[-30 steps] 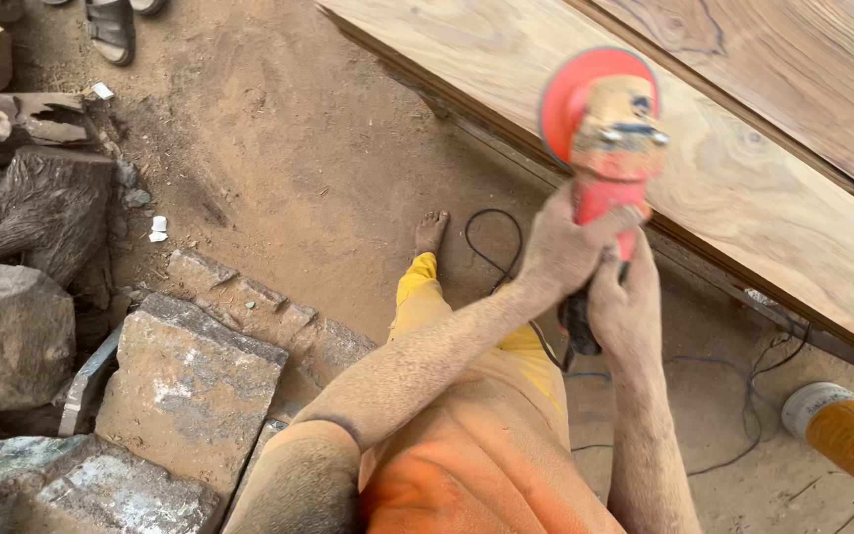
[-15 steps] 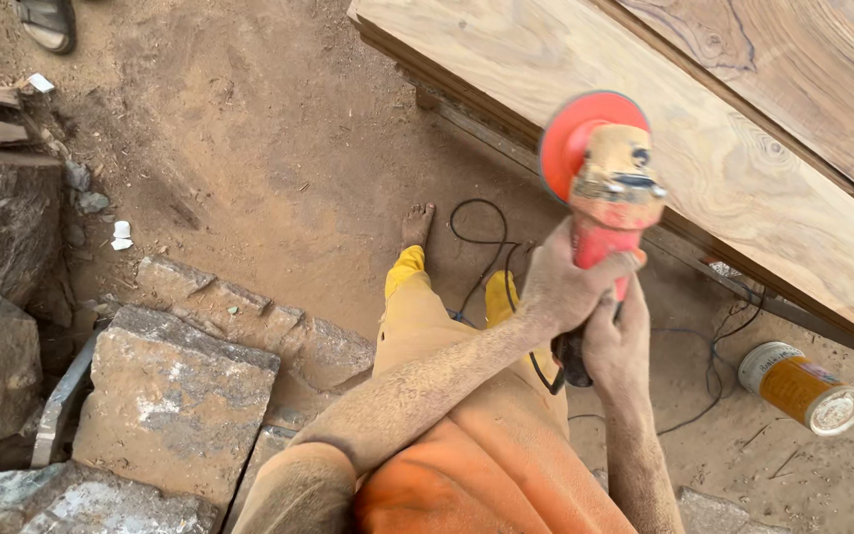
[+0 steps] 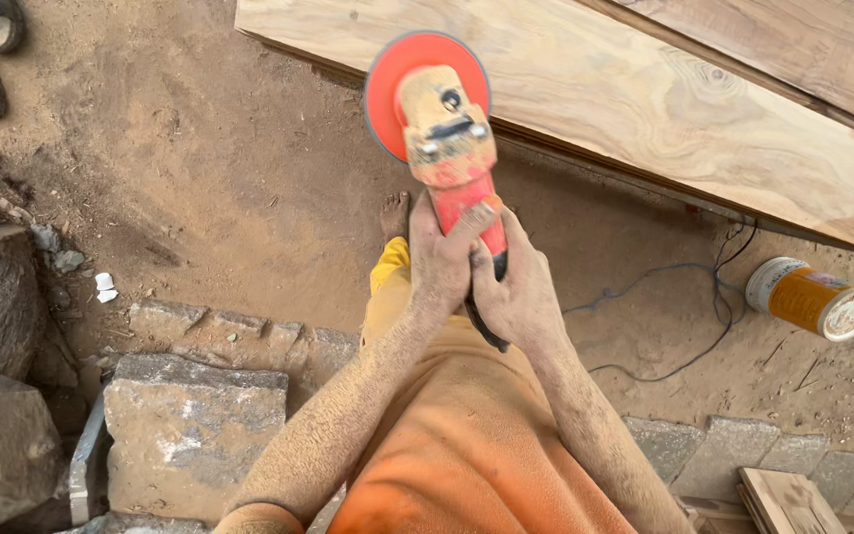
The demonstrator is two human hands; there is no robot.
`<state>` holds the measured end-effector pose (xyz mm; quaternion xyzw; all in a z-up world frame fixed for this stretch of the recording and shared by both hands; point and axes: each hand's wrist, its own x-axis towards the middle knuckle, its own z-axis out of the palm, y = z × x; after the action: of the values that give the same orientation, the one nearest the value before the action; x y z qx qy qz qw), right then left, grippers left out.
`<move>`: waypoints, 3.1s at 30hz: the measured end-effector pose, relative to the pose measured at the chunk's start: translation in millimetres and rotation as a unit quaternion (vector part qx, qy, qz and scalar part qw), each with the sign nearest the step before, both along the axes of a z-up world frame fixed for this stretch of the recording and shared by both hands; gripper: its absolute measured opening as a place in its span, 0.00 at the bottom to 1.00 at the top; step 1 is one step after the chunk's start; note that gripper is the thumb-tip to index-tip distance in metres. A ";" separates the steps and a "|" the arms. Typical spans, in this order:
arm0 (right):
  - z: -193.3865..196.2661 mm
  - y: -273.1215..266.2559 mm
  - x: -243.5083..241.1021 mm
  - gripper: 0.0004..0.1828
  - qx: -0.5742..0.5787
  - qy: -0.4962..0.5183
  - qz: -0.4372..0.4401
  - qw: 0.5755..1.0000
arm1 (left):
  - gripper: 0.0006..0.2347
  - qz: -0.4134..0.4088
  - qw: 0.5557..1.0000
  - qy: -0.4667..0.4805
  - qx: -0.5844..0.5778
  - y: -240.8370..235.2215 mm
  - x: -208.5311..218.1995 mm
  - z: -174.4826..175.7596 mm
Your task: The person uses a red orbital sander to smooth the surface of a wooden door. They move the sander across the flat panels and edges, generating sawdust as they work.
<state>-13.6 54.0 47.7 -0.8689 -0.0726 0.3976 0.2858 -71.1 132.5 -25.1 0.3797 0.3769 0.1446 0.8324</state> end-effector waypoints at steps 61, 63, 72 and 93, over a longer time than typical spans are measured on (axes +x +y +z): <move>0.4 -207.8 4.7 0.22 0.044 -0.056 -0.280 0.957 | 0.24 -0.283 0.958 0.025 0.034 -178.6 79.6 36.9; 0.5 -231.6 10.8 0.21 0.083 -0.024 -0.326 0.941 | 0.24 -0.284 0.957 0.022 0.048 -205.0 90.3 37.0; -3.2 -379.0 55.2 0.23 0.048 -0.092 -0.371 0.923 | 0.23 -0.395 0.916 0.035 0.063 -339.8 156.7 36.4; -9.5 -174.7 126.6 0.31 0.180 0.053 -0.026 0.982 | 0.15 0.029 0.999 0.010 -0.025 -150.1 133.7 17.4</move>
<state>113.1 -120.7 38.2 -0.7821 -0.1054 0.4163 0.4515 62.7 -17.7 -7.7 0.3486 0.3994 0.1557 0.8335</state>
